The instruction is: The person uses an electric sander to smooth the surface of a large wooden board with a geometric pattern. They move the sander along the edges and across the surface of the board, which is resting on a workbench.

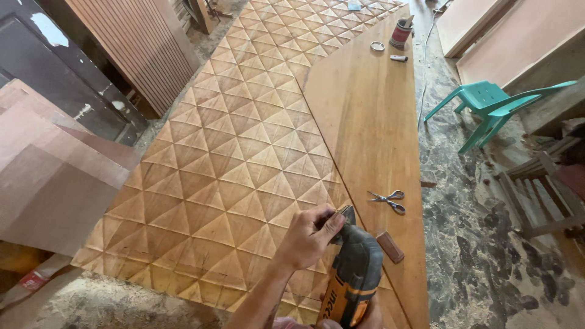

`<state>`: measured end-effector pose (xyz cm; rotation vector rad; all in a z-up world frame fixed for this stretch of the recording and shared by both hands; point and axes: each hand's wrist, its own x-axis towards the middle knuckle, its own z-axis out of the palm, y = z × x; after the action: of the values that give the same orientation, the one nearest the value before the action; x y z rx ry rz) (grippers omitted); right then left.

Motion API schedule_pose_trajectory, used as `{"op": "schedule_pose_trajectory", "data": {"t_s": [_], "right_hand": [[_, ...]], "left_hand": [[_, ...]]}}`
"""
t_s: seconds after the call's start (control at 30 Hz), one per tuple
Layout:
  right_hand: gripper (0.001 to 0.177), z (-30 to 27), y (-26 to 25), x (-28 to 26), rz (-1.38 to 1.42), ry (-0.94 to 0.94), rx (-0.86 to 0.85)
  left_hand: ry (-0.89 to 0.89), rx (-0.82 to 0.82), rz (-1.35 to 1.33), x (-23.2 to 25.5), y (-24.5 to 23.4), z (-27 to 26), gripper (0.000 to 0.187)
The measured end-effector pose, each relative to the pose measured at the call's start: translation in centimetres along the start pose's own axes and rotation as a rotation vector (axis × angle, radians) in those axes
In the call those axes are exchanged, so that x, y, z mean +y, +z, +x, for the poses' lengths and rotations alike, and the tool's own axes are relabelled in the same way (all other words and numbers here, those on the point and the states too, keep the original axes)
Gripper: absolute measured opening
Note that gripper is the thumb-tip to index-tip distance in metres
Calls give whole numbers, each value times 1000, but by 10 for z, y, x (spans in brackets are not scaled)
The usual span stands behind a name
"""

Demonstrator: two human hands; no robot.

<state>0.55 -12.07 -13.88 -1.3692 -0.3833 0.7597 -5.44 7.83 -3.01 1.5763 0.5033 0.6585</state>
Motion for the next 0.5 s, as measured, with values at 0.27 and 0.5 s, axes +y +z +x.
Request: {"op": "schedule_pose_trajectory", "data": {"t_s": [0.27,0.5], "right_hand": [[106,-2,1,-2,12,-14,2],[106,-8,1,-5,15,-24,-11]], "left_hand": [[34,-36,-131,-21,-3,-1,41],[-13,-69,-285,-24,1,-4,47]]}}
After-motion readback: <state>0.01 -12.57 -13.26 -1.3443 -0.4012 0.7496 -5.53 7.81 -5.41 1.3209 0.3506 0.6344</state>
